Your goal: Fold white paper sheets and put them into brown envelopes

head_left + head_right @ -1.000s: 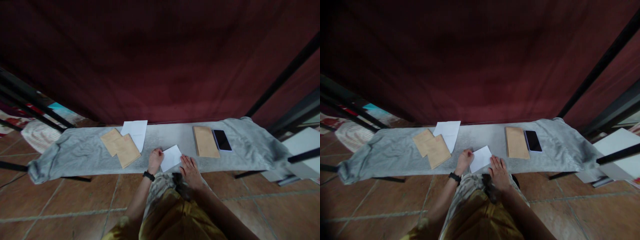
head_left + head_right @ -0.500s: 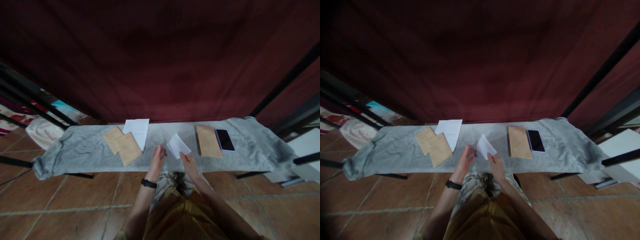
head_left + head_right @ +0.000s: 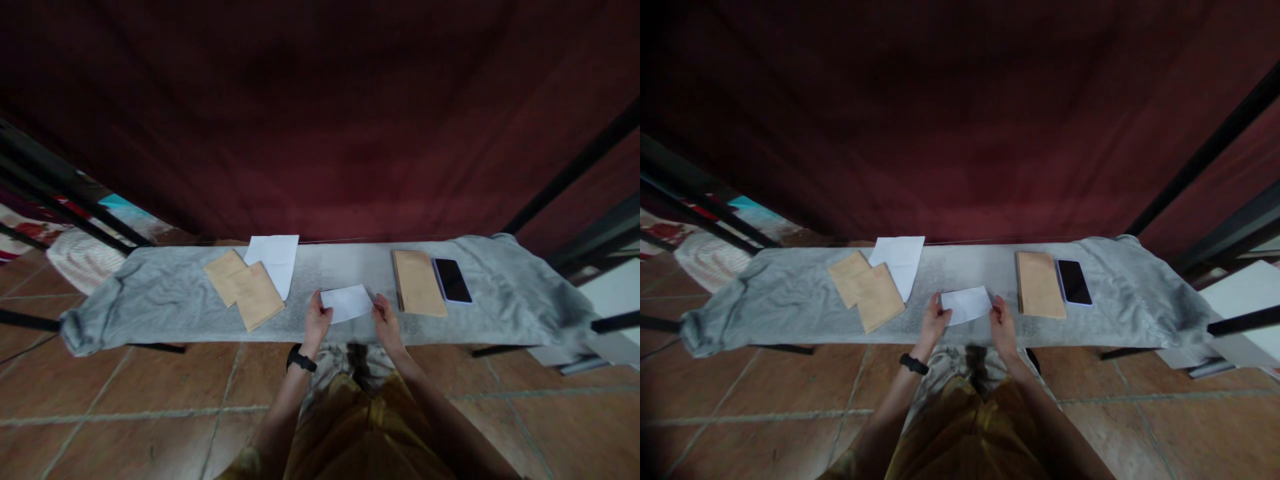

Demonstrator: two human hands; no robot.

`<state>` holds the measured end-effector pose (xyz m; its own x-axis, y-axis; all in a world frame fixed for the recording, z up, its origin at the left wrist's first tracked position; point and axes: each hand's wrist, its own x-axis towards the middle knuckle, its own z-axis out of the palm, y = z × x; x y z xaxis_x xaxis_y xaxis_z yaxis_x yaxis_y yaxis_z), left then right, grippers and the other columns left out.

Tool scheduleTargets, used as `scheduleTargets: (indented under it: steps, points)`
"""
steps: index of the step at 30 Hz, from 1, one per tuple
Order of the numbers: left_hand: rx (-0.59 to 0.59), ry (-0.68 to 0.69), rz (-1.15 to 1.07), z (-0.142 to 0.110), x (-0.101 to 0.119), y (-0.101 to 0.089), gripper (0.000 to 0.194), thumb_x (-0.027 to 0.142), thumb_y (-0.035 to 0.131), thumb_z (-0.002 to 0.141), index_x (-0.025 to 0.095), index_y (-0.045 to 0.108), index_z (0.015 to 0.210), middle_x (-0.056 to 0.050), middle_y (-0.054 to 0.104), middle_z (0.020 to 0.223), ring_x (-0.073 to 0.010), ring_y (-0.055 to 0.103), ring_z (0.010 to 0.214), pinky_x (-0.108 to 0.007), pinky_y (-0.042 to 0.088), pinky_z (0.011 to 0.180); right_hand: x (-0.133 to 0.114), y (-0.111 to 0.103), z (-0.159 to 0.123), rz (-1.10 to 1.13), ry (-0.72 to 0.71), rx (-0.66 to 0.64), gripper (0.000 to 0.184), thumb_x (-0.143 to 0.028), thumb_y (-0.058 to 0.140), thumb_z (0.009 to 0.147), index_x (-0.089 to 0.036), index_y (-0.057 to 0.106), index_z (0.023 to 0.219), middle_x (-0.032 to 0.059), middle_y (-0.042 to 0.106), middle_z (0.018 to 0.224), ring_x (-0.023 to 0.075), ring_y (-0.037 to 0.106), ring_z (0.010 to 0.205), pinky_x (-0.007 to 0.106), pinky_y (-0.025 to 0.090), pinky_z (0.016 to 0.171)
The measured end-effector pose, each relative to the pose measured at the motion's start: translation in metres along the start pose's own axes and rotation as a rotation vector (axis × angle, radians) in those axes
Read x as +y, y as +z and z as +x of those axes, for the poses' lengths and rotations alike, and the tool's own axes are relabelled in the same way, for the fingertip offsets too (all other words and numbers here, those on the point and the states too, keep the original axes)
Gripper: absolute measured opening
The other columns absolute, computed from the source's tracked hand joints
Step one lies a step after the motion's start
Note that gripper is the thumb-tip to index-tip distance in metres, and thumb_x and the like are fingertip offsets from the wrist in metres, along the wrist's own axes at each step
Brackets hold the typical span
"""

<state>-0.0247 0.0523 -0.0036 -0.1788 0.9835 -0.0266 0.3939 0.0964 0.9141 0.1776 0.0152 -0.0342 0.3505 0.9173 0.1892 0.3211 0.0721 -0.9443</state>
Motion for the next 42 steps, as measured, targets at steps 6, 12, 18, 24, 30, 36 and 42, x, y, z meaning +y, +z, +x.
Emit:
scheduleTargets:
  steps: [6, 12, 18, 24, 30, 36, 42]
  points:
    - [0.053, 0.180, 0.344, -0.008, 0.004, -0.002, 0.052, 0.007, 0.050, 0.082, 0.017, 0.062, 0.131, -0.013, 0.062, 0.129, -0.0242, 0.065, 0.114, -0.040, 0.053, 0.104, -0.007, -0.001, -0.002, -0.446, -0.385, -0.165, 0.043, -0.030, 0.037, 0.103, -0.019, 0.061, 0.137, 0.0145, 0.060, 0.143, 0.0261, 0.055, 0.132, 0.048, 0.046, 0.111]
    - [0.005, 0.355, 0.663, -0.026, 0.018, 0.009, 0.046, 0.019, 0.039, 0.099, 0.016, 0.056, 0.142, -0.016, 0.048, 0.154, -0.0296, 0.045, 0.142, -0.049, 0.040, 0.117, -0.019, 0.005, -0.012, -0.780, -0.535, -0.337, 0.044, -0.028, 0.039, 0.105, -0.018, 0.057, 0.145, 0.0112, 0.052, 0.154, 0.0278, 0.047, 0.142, 0.052, 0.031, 0.121]
    - [-0.146, 0.442, 0.751, -0.035, 0.014, 0.033, 0.055, 0.040, 0.036, 0.104, 0.015, 0.045, 0.152, -0.016, 0.040, 0.161, -0.0301, 0.032, 0.153, -0.054, 0.029, 0.123, -0.020, 0.005, -0.015, -0.820, -0.552, -0.347, 0.044, -0.022, 0.035, 0.105, -0.018, 0.059, 0.142, 0.0103, 0.054, 0.152, 0.0270, 0.046, 0.143, 0.052, 0.028, 0.122]
    - [-0.081, 0.409, 0.806, -0.035, 0.004, 0.022, 0.062, 0.043, 0.034, 0.104, 0.009, 0.036, 0.156, -0.018, 0.036, 0.162, -0.0286, 0.028, 0.154, -0.051, 0.024, 0.126, -0.023, 0.003, -0.015, -0.835, -0.546, -0.356, 0.044, -0.027, 0.039, 0.106, -0.017, 0.054, 0.146, 0.0117, 0.052, 0.153, 0.0272, 0.045, 0.144, 0.051, 0.029, 0.121]
    - [-0.035, 0.370, 0.818, -0.033, -0.004, 0.006, 0.060, 0.038, 0.033, 0.104, 0.008, 0.037, 0.156, -0.018, 0.037, 0.162, -0.0290, 0.028, 0.154, -0.051, 0.024, 0.126, -0.024, 0.003, -0.015, -0.819, -0.530, -0.333, 0.044, -0.029, 0.037, 0.107, -0.018, 0.055, 0.146, 0.0105, 0.053, 0.153, 0.0283, 0.047, 0.143, 0.053, 0.025, 0.122]
    - [-0.040, 0.367, 0.832, -0.033, -0.006, 0.004, 0.059, 0.035, 0.035, 0.103, 0.010, 0.037, 0.156, -0.016, 0.036, 0.163, -0.0287, 0.029, 0.154, -0.052, 0.024, 0.125, -0.030, 0.025, -0.005, -0.804, -0.514, -0.359, 0.047, -0.031, 0.032, 0.108, -0.018, 0.054, 0.147, 0.0104, 0.050, 0.155, 0.0275, 0.044, 0.144, 0.054, 0.025, 0.124]
    - [-0.055, 0.372, 0.882, -0.033, -0.008, 0.003, 0.058, 0.028, 0.034, 0.101, 0.010, 0.038, 0.156, -0.015, 0.036, 0.163, -0.0270, 0.027, 0.154, -0.051, 0.024, 0.126, -0.034, 0.048, 0.006, -0.812, -0.527, -0.477, 0.049, -0.035, 0.031, 0.108, -0.019, 0.052, 0.149, 0.0087, 0.046, 0.158, 0.0256, 0.041, 0.147, 0.050, 0.027, 0.123]
